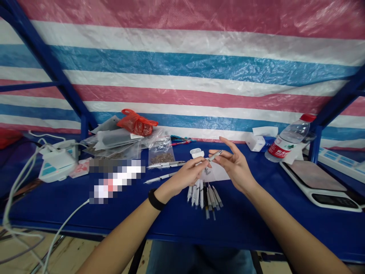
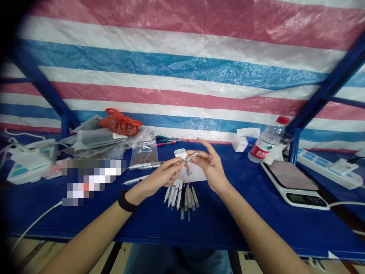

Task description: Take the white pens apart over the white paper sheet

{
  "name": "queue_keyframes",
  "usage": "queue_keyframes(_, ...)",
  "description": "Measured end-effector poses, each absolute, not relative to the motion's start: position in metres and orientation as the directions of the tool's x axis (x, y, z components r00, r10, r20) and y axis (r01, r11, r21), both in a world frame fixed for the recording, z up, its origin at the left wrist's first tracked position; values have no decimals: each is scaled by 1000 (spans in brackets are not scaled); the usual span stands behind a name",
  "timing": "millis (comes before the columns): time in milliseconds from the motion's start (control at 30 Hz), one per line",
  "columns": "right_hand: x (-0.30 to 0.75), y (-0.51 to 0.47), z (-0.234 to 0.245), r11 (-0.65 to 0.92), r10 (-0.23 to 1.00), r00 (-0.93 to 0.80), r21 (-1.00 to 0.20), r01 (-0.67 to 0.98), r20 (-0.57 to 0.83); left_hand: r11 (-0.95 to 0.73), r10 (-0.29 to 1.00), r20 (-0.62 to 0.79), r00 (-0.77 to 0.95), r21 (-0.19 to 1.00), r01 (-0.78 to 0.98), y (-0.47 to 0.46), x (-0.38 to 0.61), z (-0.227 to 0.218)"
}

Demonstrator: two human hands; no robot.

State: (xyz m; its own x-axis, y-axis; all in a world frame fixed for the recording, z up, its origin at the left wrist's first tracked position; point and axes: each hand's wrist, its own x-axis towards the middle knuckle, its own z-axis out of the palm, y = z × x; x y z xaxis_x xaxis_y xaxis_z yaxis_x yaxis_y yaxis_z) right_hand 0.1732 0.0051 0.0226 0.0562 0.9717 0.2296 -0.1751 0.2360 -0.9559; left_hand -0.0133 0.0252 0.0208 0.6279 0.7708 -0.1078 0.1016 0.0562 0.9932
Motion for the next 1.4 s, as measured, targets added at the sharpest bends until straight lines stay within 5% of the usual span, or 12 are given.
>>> queue_keyframes(500, 192, 18, 28, 319, 873, 454, -914, -251, 181, -21, 756, -72, 650, 991, 134, 28, -18, 19)
queue_keyframes(600, 191, 17, 29, 281, 899, 390, -947, -159, 201, -35, 765, -64, 640, 989, 141, 28, -18, 19)
queue_keyframes(800, 188, 13, 28, 73, 997, -15, -996, -48, 74, -73, 803, -22, 595, 988, 135, 29, -16, 19)
queue_keyframes(1100, 189, 18, 22, 152, 983, 102, -988, 12, 152, -276, 823, 85, 562, 924, 264, 33, -15, 15)
queue_keyframes(1200, 202, 21, 24, 140, 976, 145, -978, 155, 163, -387, 846, 170, 505, 848, 363, 35, -17, 16)
queue_keyframes(1400, 202, 21, 18, -73, 997, 25, -811, 581, -72, -365, 893, 138, 429, 780, 509, 36, -20, 22)
